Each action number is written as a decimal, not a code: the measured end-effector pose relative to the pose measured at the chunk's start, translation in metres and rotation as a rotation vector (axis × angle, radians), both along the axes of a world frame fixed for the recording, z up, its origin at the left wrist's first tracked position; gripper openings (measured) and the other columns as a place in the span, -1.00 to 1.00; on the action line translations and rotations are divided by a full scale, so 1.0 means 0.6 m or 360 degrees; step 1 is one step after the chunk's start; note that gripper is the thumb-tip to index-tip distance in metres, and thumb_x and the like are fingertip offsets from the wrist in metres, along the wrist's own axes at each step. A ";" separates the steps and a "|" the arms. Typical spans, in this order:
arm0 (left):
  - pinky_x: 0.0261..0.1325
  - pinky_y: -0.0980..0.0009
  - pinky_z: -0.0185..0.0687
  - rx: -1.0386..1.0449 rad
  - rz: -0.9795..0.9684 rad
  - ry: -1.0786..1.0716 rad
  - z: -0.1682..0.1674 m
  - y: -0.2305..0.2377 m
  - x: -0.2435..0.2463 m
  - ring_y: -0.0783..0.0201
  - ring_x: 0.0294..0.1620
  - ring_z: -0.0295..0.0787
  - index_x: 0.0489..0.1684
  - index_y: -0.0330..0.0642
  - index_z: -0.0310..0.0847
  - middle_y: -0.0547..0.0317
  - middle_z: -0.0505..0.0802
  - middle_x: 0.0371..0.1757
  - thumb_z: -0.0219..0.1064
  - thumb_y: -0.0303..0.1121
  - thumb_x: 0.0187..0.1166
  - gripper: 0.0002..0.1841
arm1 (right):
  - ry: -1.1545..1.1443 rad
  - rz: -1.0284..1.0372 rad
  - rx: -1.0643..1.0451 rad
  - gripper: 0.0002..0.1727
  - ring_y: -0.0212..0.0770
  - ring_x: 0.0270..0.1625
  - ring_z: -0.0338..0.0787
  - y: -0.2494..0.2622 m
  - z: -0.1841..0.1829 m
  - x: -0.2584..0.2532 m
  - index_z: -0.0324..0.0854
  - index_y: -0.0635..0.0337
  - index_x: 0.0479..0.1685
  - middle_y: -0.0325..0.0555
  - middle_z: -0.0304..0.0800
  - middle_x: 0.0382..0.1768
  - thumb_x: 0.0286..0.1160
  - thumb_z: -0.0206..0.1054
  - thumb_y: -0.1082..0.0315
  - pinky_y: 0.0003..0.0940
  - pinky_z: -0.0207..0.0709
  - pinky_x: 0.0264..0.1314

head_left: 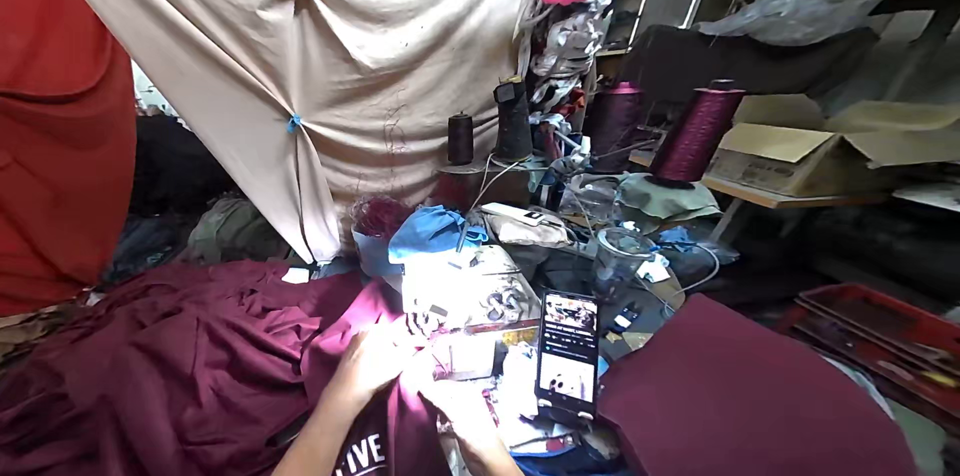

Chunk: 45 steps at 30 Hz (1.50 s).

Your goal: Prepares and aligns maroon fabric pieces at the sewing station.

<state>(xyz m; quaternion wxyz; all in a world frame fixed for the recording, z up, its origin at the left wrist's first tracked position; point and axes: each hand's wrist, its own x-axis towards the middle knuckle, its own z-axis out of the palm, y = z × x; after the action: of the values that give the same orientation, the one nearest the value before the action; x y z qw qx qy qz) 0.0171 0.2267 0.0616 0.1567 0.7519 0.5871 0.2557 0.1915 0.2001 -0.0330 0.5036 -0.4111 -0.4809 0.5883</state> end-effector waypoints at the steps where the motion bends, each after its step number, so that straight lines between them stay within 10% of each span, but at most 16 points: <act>1: 0.12 -0.05 0.65 0.0070 -0.0052 -0.0049 0.007 -0.009 -0.013 0.12 -0.04 0.84 -0.13 -0.07 0.89 0.09 0.92 -0.19 0.35 -0.02 0.57 -0.67 | -0.0047 0.0017 0.0022 -0.88 -0.52 -0.49 0.64 -0.007 -0.001 0.006 0.73 0.21 -0.40 -0.36 0.71 -0.56 0.48 0.44 0.41 -0.53 0.58 -0.33; 13: -0.41 0.02 0.77 0.0729 0.0133 0.0271 -0.101 -0.100 0.062 0.01 -0.41 0.90 -0.39 -0.20 0.87 0.03 0.90 -0.41 0.36 -0.31 0.47 -0.80 | -0.0120 0.0161 0.0125 -0.76 -0.60 -0.53 0.62 -0.040 -0.018 0.018 0.76 0.13 -0.56 -0.46 0.68 -0.63 0.51 0.35 0.42 -0.58 0.54 -0.37; 17: 0.24 -0.11 0.68 0.0038 0.0286 0.0344 -0.037 -0.048 0.084 -0.13 0.23 0.82 0.27 -0.18 0.79 -0.14 0.86 0.22 0.18 -0.22 0.71 -0.63 | -0.0121 0.0048 0.0053 -0.72 -0.55 -0.62 0.53 -0.002 0.000 0.000 0.66 0.11 -0.63 -0.44 0.57 -0.70 0.51 0.28 0.45 -0.56 0.45 -0.49; 20: 0.35 -0.09 0.61 -0.0174 0.0366 0.0334 -0.010 -0.016 0.092 -0.11 0.33 0.76 0.23 -0.19 0.78 -0.17 0.83 0.24 0.14 -0.16 0.74 -0.61 | -0.0050 -0.0079 -0.0030 -0.90 -0.45 -0.45 0.66 0.020 0.011 -0.010 0.72 0.30 -0.20 -0.24 0.72 -0.48 0.51 0.40 0.43 -0.47 0.57 -0.34; 22: 0.30 -0.11 0.64 -0.0073 0.0320 0.0193 -0.015 -0.009 0.082 -0.11 0.24 0.79 0.08 -0.23 0.81 -0.18 0.86 0.12 0.22 -0.15 0.68 -0.64 | -0.0017 -0.0049 -0.0008 -0.67 -0.41 -0.27 0.75 0.019 0.016 -0.008 0.64 0.37 0.19 -0.14 0.81 -0.25 0.50 0.42 0.42 -0.46 0.66 -0.20; 26: 0.20 -0.13 0.70 0.0104 0.0237 0.0075 -0.046 -0.050 0.040 -0.01 0.15 0.87 0.12 -0.03 0.87 0.05 0.92 0.09 0.32 -0.07 0.61 -0.66 | -0.0277 -0.0071 0.0177 -0.75 -0.57 -0.58 0.55 -0.019 0.001 0.013 0.75 0.18 -0.53 -0.39 0.63 -0.65 0.52 0.41 0.32 -0.55 0.45 -0.47; 30: -0.10 -0.09 0.82 0.0501 0.0233 0.0185 -0.106 -0.128 -0.022 0.01 -0.11 0.95 -0.20 -0.18 0.89 0.05 0.95 -0.15 0.49 -0.22 0.42 -0.78 | -0.0434 -0.0107 0.0307 -0.84 -0.52 -0.48 0.70 -0.073 -0.025 0.057 0.81 0.30 -0.25 -0.25 0.80 -0.46 0.50 0.42 0.37 -0.53 0.64 -0.36; 36: 0.15 0.59 0.64 0.0933 0.0150 -0.0528 -0.184 -0.164 -0.036 0.58 -0.08 0.78 -0.32 0.03 0.90 0.42 0.93 -0.22 0.53 -0.18 0.39 -0.87 | -0.0107 0.0004 0.0211 -0.92 -0.44 -0.32 0.82 -0.106 -0.046 0.059 0.80 0.32 -0.23 -0.20 0.87 -0.36 0.40 0.47 0.49 -0.48 0.75 -0.18; 45: 0.13 0.47 0.58 0.1064 -0.0123 -0.0322 -0.193 -0.168 0.008 0.47 -0.05 0.74 -0.16 0.17 0.90 0.42 0.91 -0.18 0.43 -0.23 0.53 -0.88 | 0.0194 0.0051 0.0047 -0.92 -0.43 -0.47 0.75 -0.116 -0.049 0.030 0.75 0.27 -0.40 -0.23 0.79 -0.54 0.40 0.48 0.47 -0.47 0.69 -0.31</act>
<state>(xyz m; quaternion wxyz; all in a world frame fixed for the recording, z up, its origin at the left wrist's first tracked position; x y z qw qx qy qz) 0.0220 0.1260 -0.0542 -0.0311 0.7542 0.4235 0.5008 0.2094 0.1305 -0.0626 0.5284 -0.3593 -0.4646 0.6130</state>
